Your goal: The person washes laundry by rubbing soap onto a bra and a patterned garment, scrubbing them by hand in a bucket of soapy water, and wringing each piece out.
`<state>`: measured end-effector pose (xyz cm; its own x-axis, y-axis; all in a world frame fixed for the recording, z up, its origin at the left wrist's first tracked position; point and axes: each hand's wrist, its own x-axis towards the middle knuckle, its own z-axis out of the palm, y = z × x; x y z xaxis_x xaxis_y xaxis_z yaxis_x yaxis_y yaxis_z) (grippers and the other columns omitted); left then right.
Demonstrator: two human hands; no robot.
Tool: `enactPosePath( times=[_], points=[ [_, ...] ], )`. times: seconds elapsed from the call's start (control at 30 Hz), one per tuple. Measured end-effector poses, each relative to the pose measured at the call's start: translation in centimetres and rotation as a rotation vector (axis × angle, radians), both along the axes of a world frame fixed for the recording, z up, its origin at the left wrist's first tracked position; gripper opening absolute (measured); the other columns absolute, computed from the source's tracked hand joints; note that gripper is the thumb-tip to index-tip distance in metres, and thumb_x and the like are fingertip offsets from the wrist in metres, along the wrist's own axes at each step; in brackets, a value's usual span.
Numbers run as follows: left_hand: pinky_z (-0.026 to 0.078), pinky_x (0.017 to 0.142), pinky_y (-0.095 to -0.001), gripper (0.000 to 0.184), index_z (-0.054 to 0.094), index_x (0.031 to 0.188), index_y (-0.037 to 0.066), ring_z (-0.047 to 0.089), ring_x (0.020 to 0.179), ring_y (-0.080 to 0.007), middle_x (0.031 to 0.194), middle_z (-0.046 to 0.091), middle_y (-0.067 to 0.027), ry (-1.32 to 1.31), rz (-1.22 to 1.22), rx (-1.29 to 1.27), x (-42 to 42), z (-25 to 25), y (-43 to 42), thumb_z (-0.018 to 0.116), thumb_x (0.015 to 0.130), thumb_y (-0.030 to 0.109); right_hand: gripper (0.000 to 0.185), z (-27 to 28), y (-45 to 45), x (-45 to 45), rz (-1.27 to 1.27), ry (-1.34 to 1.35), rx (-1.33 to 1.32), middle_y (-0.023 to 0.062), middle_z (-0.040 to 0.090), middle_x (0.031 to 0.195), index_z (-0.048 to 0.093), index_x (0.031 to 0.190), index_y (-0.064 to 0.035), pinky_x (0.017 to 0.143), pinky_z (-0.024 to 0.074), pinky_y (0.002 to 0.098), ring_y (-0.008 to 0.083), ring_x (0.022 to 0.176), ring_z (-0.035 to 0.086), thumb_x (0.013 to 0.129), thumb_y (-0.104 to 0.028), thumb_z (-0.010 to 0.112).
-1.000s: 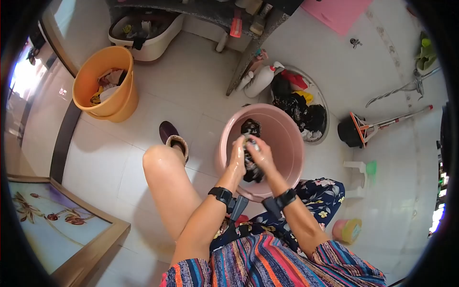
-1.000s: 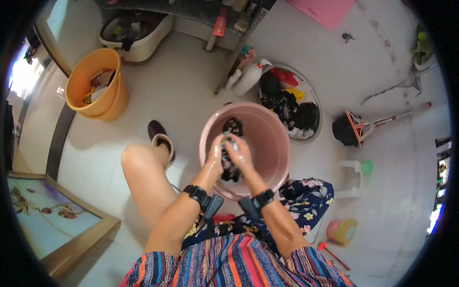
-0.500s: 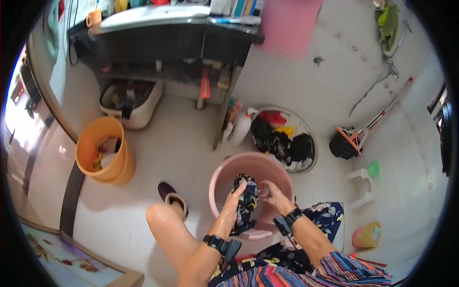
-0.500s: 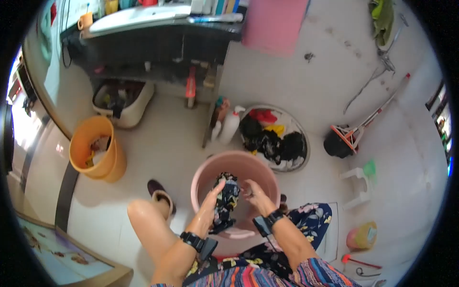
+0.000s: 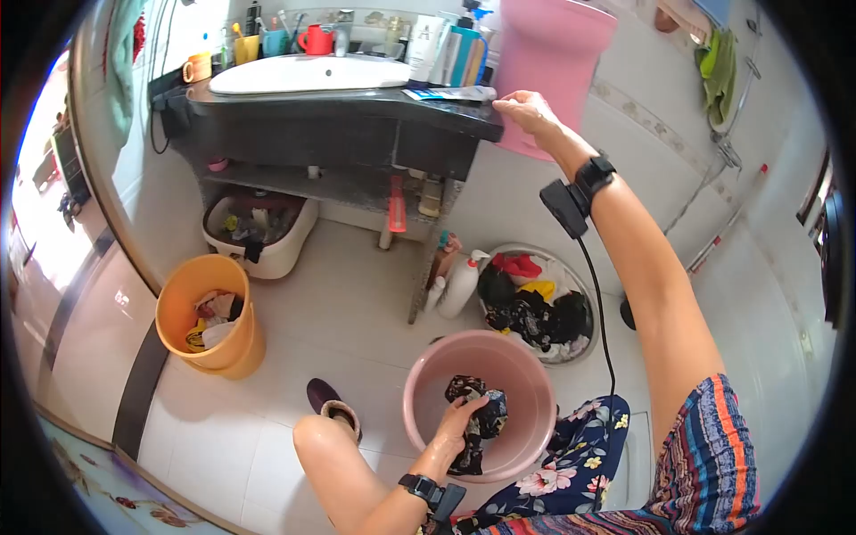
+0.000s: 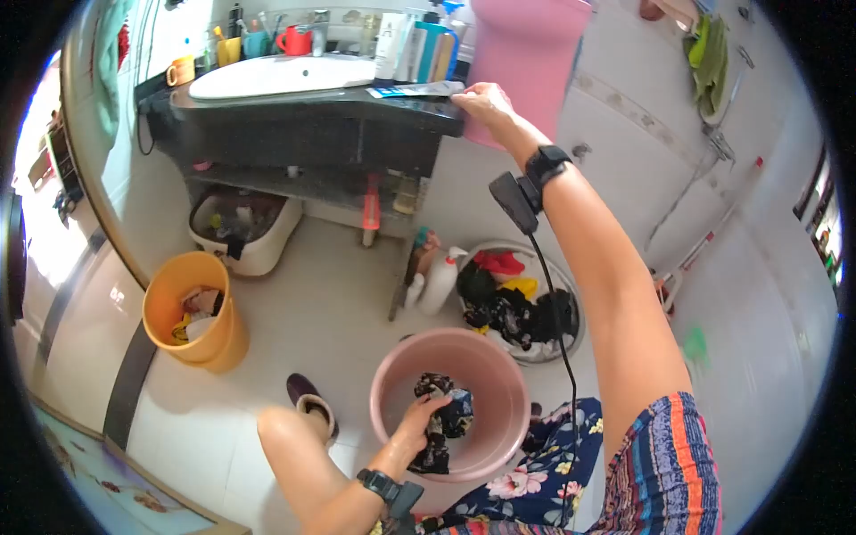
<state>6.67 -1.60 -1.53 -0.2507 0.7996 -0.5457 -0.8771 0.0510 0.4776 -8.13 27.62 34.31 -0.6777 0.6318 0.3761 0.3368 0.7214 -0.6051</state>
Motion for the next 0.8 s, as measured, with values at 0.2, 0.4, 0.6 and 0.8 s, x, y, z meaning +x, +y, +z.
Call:
enactPosePath(
  times=[0.2, 0.4, 0.6, 0.8],
  points=[
    [0.05, 0.067, -0.0266, 0.037, 0.058, 0.097, 0.001, 0.061, 0.077, -0.0139, 0.087, 0.062, -0.0059, -0.044, 0.057, 0.031, -1.2, -0.5, -0.3, 0.066, 0.079, 0.032, 0.035, -0.9, 2.0, -5.2, 0.013, -0.121, 0.139, 0.0059, 0.061, 0.081, 0.063, 0.094, 0.0028, 0.064, 0.0417, 0.0283, 0.0125, 0.074, 0.054, 0.076, -0.027, 0.065],
    [0.043, 0.056, -0.0266, 0.02, 0.058, 0.09, 0.001, 0.052, 0.062, -0.0107, 0.078, 0.058, -0.0002, 1.394, 0.259, 0.099, -0.7, -5.0, 0.7, 0.061, 0.077, 0.016, 0.036, -4.1, -1.3, 2.3, 0.162, 0.077, 0.109, 0.006, 0.061, 0.096, 0.059, 0.105, -0.0012, 0.077, 0.0448, 0.028, 0.0145, 0.088, 0.055, 0.081, -0.028, 0.06],
    [0.045, 0.08, -0.0268, 0.044, 0.047, 0.111, 0.002, 0.056, 0.086, -0.014, 0.096, 0.058, -0.0036, 0.387, 0.166, 0.367, -1.6, 0.6, 0.1, 0.058, 0.069, -0.001, 0.037, -12.5, -9.2, 21.7, 0.481, -0.514, -0.19, 0.009, 0.063, 0.092, 0.06, 0.104, -0.0009, 0.081, 0.0457, 0.0298, 0.0158, 0.088, 0.057, 0.082, -0.031, 0.061],
    [0.043, 0.074, -0.0224, 0.034, 0.047, 0.114, 0.004, 0.052, 0.082, -0.0085, 0.091, 0.055, 0.0, 0.266, -0.124, 0.421, 0.4, 4.1, 2.1, 0.058, 0.083, 0.013, 0.07, -28.3, -12.0, 30.8, 0.06, -0.147, -0.863, 0.0166, 0.047, 0.126, 0.041, 0.126, 0.0036, 0.098, 0.0335, 0.0328, 0.0237, 0.116, 0.044, 0.083, -0.05, 0.053]
  ],
)
